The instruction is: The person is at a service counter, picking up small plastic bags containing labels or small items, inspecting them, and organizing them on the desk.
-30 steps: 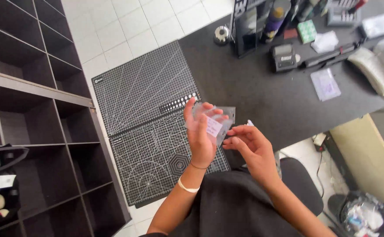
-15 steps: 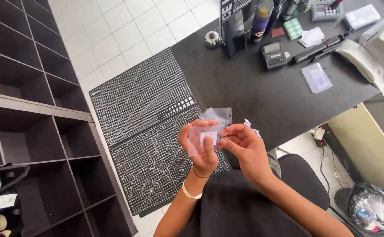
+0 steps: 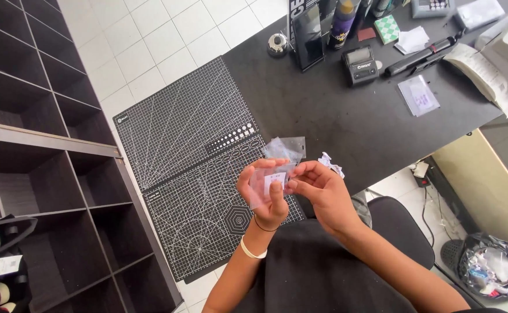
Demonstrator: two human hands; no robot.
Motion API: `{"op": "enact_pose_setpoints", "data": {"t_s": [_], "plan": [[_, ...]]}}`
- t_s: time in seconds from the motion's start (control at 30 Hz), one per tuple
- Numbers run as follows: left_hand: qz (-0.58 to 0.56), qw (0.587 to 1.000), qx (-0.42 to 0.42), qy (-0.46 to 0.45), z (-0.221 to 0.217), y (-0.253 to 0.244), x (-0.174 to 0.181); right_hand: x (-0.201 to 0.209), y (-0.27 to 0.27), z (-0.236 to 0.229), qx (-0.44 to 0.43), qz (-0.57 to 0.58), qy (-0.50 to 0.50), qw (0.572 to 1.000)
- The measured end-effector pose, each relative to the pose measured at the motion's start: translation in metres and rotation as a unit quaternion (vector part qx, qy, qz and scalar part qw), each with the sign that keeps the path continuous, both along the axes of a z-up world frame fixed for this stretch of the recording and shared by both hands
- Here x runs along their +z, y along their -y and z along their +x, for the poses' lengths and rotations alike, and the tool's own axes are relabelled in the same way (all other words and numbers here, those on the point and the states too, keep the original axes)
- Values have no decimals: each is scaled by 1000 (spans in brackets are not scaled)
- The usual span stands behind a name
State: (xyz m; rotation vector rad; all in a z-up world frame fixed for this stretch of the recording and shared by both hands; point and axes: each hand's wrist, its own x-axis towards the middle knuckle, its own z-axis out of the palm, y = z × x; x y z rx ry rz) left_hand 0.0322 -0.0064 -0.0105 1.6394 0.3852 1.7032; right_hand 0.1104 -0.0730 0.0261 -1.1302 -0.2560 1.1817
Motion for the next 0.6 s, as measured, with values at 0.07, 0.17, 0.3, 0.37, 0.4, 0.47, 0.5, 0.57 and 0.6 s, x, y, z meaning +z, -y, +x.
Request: {"op": "enact_pose_setpoints", "data": {"t_s": [0.07, 0.17, 0.3, 0.37, 0.4, 0.47, 0.5, 0.57, 0.6], "plan": [[-5, 1000, -8, 7, 1, 0, 0, 3, 0, 2, 11, -1, -19, 1000], [-14, 1000, -8, 12, -1, 3, -3, 2, 0, 4, 26, 7, -21, 999], [-38, 997, -24, 54, 3, 7, 2, 8, -2, 2, 35, 19, 20, 999], [-66, 993, -42, 84, 5, 9, 6, 0, -1, 0, 32, 21, 37, 999], [-93, 987, -60, 115, 5, 10, 8, -4, -1, 0, 29, 25, 56, 998], [-111, 981, -80, 136, 10, 13, 4, 7, -6, -5, 18, 21, 72, 997], [-132, 973, -103, 157, 12, 15, 2, 12, -8, -7, 2, 16, 89, 996], [-152, 969, -116, 157, 10, 16, 3, -5, -4, -8, 0, 9, 77, 997], [-172, 964, -128, 158, 11, 17, 4, -14, -3, -7, -2, 1, 65, 998]]}}
